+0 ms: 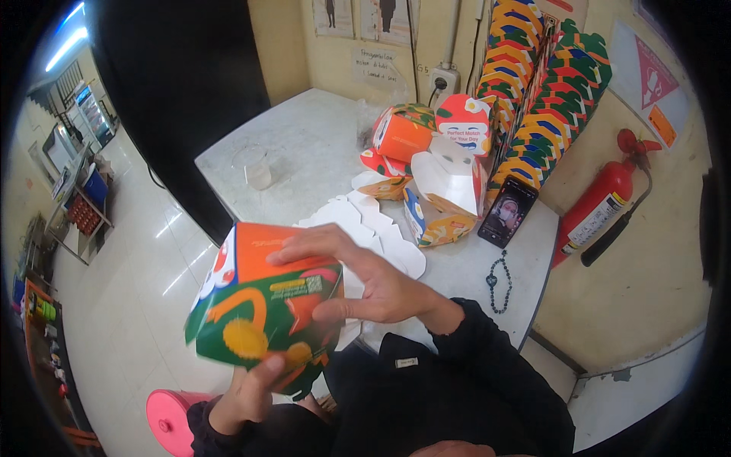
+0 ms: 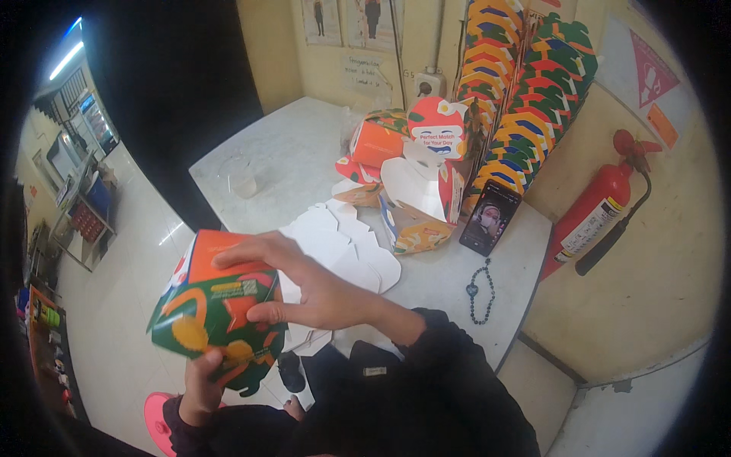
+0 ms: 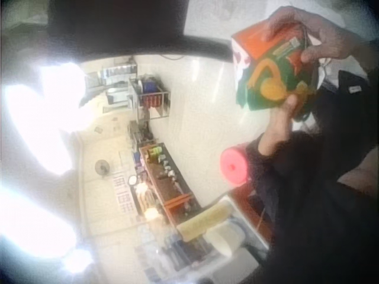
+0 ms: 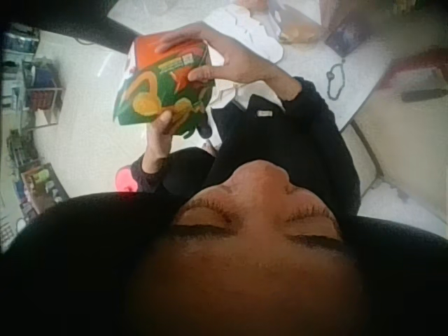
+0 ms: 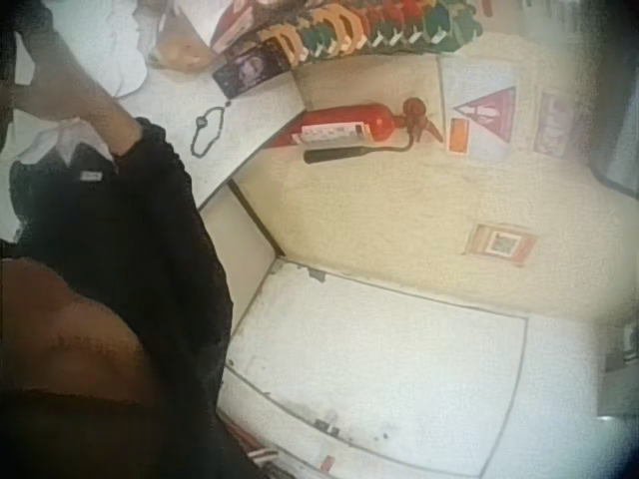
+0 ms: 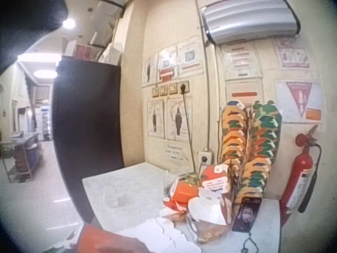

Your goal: The person folds flat printed cardboard pieces into small boxes on a countertop. They fold along creases, tuck flaps, and stack completed boxes. A cup is briefly used for drinking.

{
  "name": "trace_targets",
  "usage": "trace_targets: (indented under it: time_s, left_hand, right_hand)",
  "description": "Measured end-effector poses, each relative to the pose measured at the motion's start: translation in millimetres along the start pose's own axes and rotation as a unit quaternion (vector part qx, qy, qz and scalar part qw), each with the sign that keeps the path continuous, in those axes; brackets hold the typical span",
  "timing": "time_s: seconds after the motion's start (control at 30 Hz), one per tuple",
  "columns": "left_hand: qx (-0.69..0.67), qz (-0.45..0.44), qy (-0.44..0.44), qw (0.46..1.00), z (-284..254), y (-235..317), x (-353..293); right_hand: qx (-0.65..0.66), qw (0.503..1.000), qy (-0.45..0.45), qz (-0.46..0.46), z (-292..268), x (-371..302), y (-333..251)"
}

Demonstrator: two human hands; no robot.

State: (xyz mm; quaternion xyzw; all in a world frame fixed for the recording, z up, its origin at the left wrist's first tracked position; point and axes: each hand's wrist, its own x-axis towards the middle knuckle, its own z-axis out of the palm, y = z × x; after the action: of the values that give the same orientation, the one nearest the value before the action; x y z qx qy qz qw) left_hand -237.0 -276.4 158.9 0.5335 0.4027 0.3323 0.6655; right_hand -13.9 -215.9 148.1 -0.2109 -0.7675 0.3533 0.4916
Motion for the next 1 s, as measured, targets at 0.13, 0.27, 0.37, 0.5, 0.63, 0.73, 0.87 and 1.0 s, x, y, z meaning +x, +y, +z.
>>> trace_targets:
  time_s: [0.13,0.27,0.37,0.5,0.63,0.73,0.87,1.0]
  left_hand:
    - [0.002,-0.011,0.012,1.000,11.3,6.4,9.0]
    - [0.075,0.010,-0.071,0.995,10.8,9.9,21.3]
    - [0.096,0.004,-0.100,0.990,11.6,6.7,23.0]
    - [0.004,-0.064,-0.136,0.989,7.7,3.0,21.3]
    - [-0.065,-0.054,-0.211,0.974,-5.9,-14.4,24.1]
    - [-0.102,-0.027,-0.212,0.972,-9.8,-17.4,27.9]
    - [-0.083,0.033,-0.156,0.984,-2.6,5.2,36.9]
    - [0.002,0.015,-0.079,0.997,2.9,8.6,31.9]
  right_hand:
    - [-0.185,0.981,-0.044,-0.031,-12.1,-2.4,-14.2]
    - [-0.229,0.972,-0.057,-0.003,-20.5,-2.4,-20.2]
    - [-0.217,0.975,-0.042,-0.025,-16.1,-2.2,-13.7]
    - [-0.172,0.982,-0.036,-0.067,-9.6,-1.2,-8.7]
    - [-0.157,0.984,-0.048,-0.067,-7.0,5.0,-10.4]
    - [-0.179,0.981,-0.028,-0.067,-2.8,7.3,-10.7]
    - [-0.255,0.966,-0.024,-0.039,-1.8,2.1,-14.0]
    - [-0.282,0.957,-0.062,-0.019,-4.7,-1.0,-13.4]
